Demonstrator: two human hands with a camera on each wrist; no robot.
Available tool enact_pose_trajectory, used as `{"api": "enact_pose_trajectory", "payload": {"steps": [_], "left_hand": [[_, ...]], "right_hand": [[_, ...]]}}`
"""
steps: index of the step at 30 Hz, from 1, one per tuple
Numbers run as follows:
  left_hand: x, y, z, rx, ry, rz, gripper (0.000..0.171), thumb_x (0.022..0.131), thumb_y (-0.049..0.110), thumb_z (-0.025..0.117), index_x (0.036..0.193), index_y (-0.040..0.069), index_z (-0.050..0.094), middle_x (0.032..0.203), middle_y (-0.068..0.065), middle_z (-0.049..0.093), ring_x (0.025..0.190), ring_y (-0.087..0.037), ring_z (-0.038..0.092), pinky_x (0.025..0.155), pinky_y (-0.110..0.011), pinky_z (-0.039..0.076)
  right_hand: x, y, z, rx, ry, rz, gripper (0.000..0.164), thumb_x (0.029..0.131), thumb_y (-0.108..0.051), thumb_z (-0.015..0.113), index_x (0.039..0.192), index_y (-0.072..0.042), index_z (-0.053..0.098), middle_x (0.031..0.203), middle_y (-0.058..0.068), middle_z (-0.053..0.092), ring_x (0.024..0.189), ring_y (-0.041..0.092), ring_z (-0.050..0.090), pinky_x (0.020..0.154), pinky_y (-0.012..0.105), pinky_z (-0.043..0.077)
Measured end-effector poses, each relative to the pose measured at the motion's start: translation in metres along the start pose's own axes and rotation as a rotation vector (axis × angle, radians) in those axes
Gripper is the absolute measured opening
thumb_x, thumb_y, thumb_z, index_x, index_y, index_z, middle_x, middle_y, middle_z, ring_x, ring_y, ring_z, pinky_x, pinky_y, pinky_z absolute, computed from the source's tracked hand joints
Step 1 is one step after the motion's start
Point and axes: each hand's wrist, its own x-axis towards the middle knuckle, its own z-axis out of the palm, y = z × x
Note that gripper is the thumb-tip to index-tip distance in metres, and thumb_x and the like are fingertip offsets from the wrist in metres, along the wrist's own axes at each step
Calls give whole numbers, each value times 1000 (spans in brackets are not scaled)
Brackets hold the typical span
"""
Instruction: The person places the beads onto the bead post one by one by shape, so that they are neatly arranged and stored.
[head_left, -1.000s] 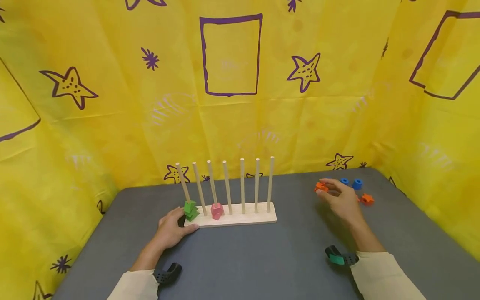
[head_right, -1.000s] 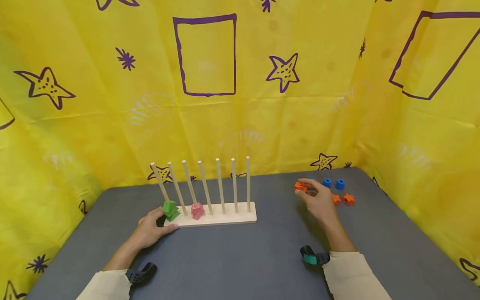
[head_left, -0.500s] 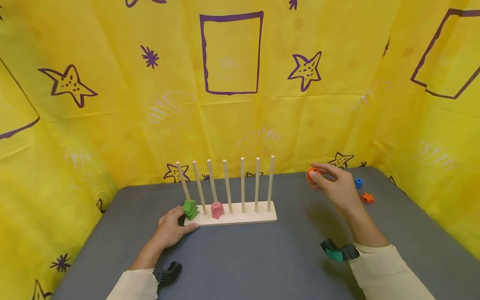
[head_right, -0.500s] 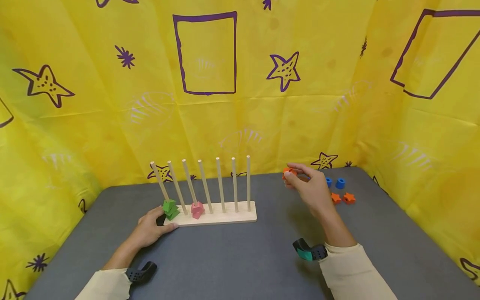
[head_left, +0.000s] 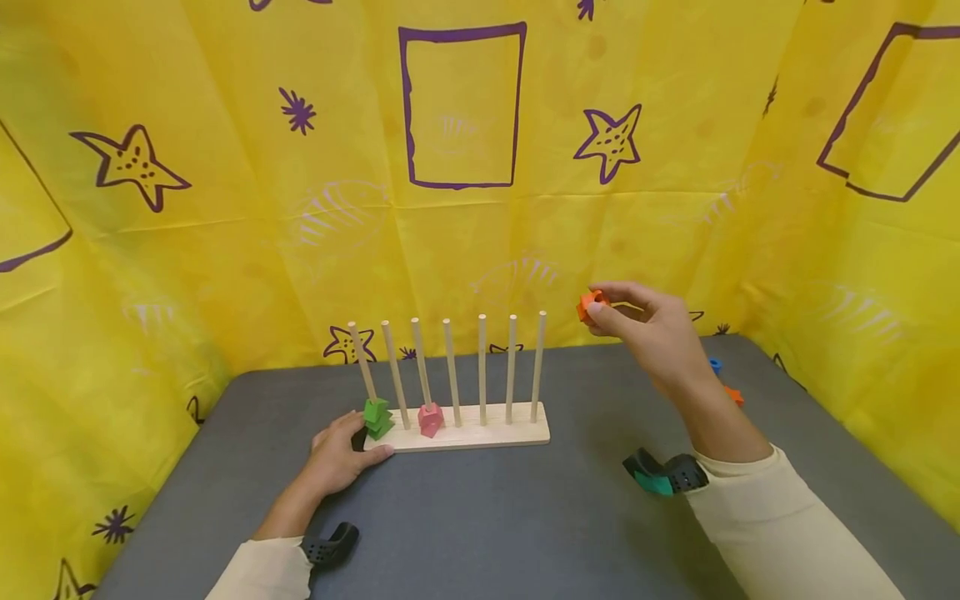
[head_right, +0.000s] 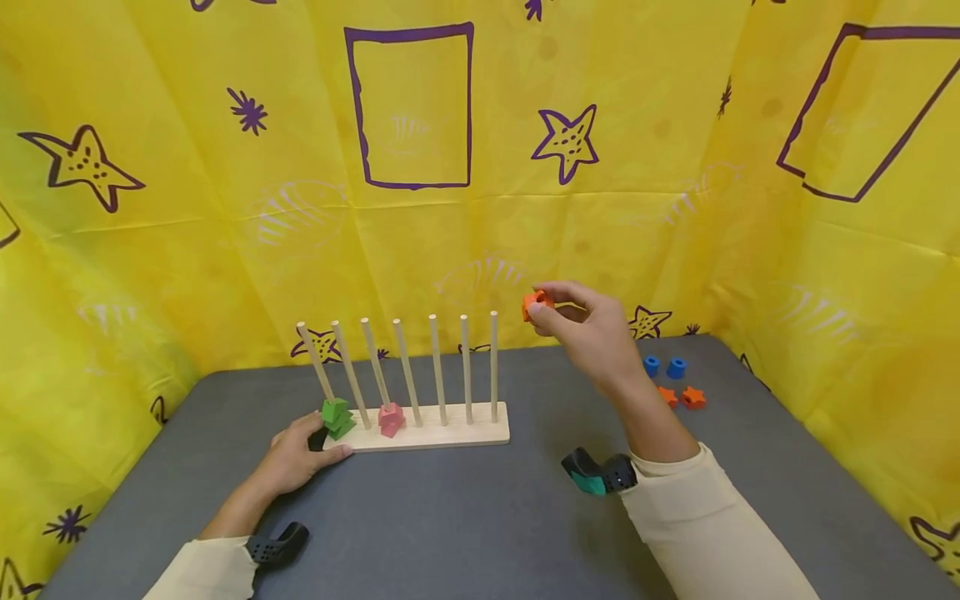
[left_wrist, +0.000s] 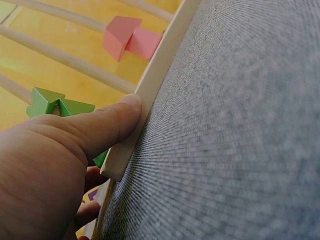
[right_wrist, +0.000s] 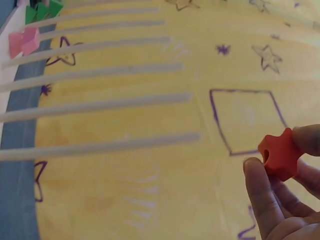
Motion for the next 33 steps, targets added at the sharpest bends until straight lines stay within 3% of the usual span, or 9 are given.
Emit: {"api": "enact_pose_trajectory", "payload": {"steps": [14,23,33], "left_hand": [[-1,1,-2,1,-13,-11,64,82,35,77,132,0,56,136,-29,48,130,-50,32,102,-65,11],[0,0,0,1,-19,-23,65,82,36,77,133,2,56,136,-28,48,132,-50,30,103,-65,10],[0,-1,0,2,-12,-14,64,82,35,78,132,1,57,136,-28,48,132,-50,30,103,-65,10]], "right_hand": [[30,-24,43,-4,-70,-89,33,91,-15,69,119,1,65,102,14,66,86,24,69,79,35,54],[47,-20,73,-77,-111,-131,30,91,-18,70,118,-4,68,96,7,70,89,20,64,75,37,50],[57,-8,94,-125,-144,-88,29,90,-16,70,117,-4,69,97,5,69,89,20,62,71,35,50]]}}
